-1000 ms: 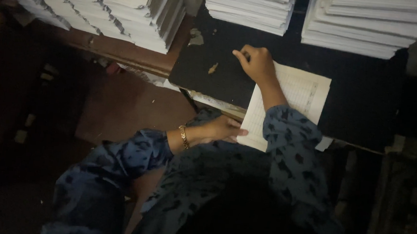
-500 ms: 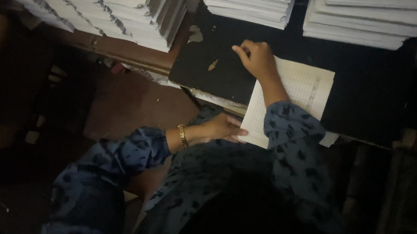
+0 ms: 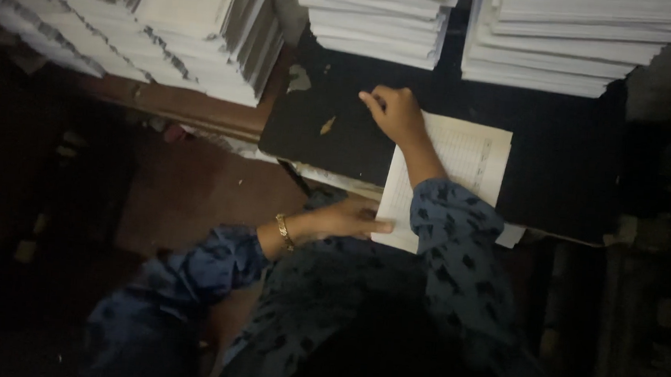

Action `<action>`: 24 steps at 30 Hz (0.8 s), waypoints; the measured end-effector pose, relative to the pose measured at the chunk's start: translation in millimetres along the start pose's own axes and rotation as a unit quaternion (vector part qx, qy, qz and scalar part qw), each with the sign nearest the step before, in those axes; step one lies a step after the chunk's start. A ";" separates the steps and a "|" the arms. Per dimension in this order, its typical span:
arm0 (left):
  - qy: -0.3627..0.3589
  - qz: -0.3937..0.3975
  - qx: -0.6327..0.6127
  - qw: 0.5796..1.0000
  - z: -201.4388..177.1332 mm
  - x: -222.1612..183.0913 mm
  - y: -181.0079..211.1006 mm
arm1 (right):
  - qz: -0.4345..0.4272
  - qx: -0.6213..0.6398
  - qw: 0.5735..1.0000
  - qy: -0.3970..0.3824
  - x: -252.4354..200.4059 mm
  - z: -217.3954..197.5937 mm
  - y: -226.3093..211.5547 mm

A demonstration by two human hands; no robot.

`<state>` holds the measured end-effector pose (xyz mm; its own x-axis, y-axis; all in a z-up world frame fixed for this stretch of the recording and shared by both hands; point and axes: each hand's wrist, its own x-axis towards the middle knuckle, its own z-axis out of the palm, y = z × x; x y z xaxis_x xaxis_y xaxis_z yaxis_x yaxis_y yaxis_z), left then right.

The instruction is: Counting and inspecting stacks of printed paper by flipping through individual pages.

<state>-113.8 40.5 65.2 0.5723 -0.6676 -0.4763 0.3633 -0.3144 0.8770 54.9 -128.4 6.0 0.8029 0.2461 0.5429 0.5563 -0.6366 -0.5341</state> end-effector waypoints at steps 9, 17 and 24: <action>0.087 0.027 -0.126 0.988 6.2 38.7 -71.5 | 0.042 0.109 0.993 0.000 6.3 13.2 17.6; -0.001 0.051 -0.199 0.979 3.5 12.2 -18.1 | 0.103 0.219 0.970 0.017 5.8 1.3 -6.3; 0.154 0.054 -0.127 0.978 -4.0 137.5 -127.1 | 0.163 0.322 0.932 0.030 11.1 8.7 28.2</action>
<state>-78.3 -8.7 -112.1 0.7979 -0.4402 -0.4119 0.4367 -0.0491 0.8983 81.3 -137.2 -8.7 0.9494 0.0631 0.3078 0.3127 -0.0959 -0.9450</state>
